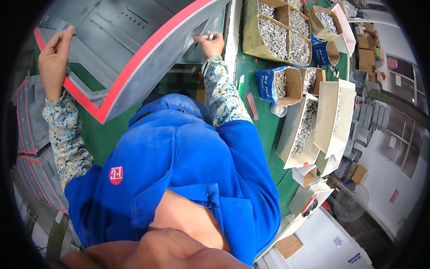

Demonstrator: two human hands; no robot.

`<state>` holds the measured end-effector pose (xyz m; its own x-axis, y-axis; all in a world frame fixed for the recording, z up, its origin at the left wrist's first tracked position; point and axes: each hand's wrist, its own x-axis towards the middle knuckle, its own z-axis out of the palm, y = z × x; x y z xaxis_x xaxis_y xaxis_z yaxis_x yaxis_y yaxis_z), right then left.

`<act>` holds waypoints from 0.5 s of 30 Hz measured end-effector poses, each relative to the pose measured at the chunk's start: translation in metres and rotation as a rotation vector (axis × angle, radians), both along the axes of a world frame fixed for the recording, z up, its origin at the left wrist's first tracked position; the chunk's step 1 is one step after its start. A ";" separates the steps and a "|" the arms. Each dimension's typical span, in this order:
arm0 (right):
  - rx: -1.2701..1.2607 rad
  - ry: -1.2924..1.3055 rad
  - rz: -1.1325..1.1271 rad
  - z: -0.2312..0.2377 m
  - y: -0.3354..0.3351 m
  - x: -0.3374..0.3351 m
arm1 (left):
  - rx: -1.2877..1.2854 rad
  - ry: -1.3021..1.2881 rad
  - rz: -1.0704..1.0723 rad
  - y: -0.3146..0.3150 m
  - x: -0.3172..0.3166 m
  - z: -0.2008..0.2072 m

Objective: The person deburrs the edges of cutouts on a metal box using a hand tool.

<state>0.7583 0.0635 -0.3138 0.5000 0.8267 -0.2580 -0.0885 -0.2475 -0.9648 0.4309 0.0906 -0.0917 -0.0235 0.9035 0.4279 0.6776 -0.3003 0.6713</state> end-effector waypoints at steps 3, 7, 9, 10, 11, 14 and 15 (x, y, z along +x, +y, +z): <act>-0.227 0.490 0.094 0.008 0.000 0.009 | 0.055 -0.022 -0.039 0.003 -0.004 -0.004; -0.250 0.705 0.208 -0.003 -0.005 0.016 | 0.031 -0.010 -0.022 0.001 -0.002 -0.002; -0.257 0.672 0.177 -0.012 -0.016 0.018 | 0.028 -0.013 -0.028 0.002 -0.003 -0.002; -0.210 0.487 0.068 -0.007 -0.032 0.015 | 0.028 -0.012 -0.027 0.003 -0.003 -0.004; -0.166 0.305 -0.029 -0.005 -0.041 0.013 | 0.042 0.009 -0.026 0.004 -0.005 -0.005; 0.135 -0.413 0.094 -0.005 -0.064 0.027 | 0.036 0.020 -0.035 0.004 -0.004 -0.004; 0.135 -0.415 0.095 0.000 -0.070 0.023 | 0.018 0.015 -0.032 0.004 -0.004 -0.003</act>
